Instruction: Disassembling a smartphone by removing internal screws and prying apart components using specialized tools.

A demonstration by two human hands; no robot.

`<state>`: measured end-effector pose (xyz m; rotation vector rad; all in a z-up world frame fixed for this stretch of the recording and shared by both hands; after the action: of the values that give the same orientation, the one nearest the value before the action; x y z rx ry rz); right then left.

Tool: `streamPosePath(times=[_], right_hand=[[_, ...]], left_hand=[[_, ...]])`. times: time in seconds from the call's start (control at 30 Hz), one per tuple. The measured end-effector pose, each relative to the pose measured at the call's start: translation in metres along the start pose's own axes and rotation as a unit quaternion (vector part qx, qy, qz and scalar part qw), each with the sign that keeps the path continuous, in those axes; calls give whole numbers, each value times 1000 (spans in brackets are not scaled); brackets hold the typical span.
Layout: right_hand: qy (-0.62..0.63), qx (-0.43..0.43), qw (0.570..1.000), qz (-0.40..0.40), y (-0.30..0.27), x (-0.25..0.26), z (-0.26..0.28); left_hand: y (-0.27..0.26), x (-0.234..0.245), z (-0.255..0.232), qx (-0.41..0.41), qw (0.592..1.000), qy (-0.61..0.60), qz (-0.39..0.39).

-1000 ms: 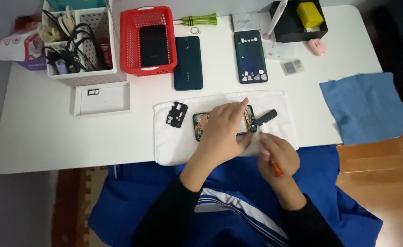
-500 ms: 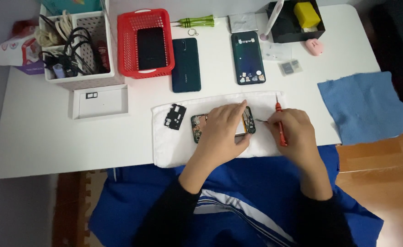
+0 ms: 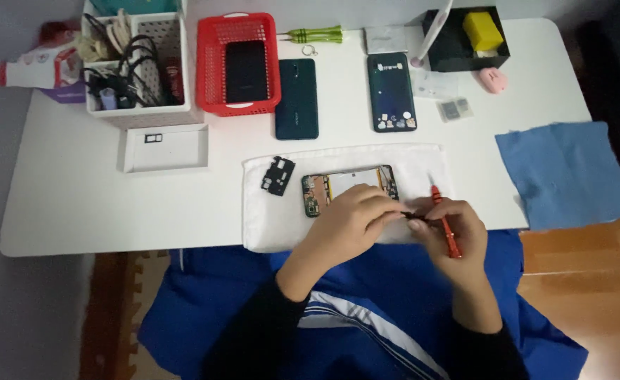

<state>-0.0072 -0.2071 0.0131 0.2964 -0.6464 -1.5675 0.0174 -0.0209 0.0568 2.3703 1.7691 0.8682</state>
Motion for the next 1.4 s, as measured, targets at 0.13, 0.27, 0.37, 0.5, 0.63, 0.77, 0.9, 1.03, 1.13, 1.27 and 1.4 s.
streamPosePath(times=[0.13,0.27,0.37,0.5,0.63,0.77,0.9,1.03,1.13,1.27,1.4], right_hand=[[83,15,995,-47,5,-4,7],[-2,20,996,-87,5,-5,4],[-46,38,995,-82,1,-9,2],[-85,48,992,-76,0,-10,6],[-84,50,992,-78,-2,-11,4],[-102,60,990,-71,-5,-11,-1],[-118,82,987,-68,1,-16,12],[-126,92,986,-63,-2,-15,6],[-118,105,985,-62,-4,-13,-3],[-122,135,981,-64,-3,-11,0],[-142,163,974,-71,-1,-15,8]], left_hand=[[-2,59,8,34,995,-17,-93],[-16,128,39,191,949,109,-225],[-28,139,66,305,903,208,-219],[-27,137,62,367,872,274,-173],[-25,130,51,360,861,317,-170],[-21,124,47,352,872,306,-145],[-18,128,37,333,872,311,-181],[-19,125,37,294,882,316,-190],[-18,129,36,226,909,264,-231],[-33,177,47,158,900,206,-350],[-61,247,78,227,820,329,-410]])
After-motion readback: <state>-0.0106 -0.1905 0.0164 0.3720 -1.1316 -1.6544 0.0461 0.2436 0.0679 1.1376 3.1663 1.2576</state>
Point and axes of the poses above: each hand's wrist, its own y-axis towards the middle knuckle, its own x-axis out of the back of the hand, z = x × y, the point moved 5 cm from there along y, towards the middle knuckle, and after that the axes turned 11 degrees about x, right-handed, at the moved point
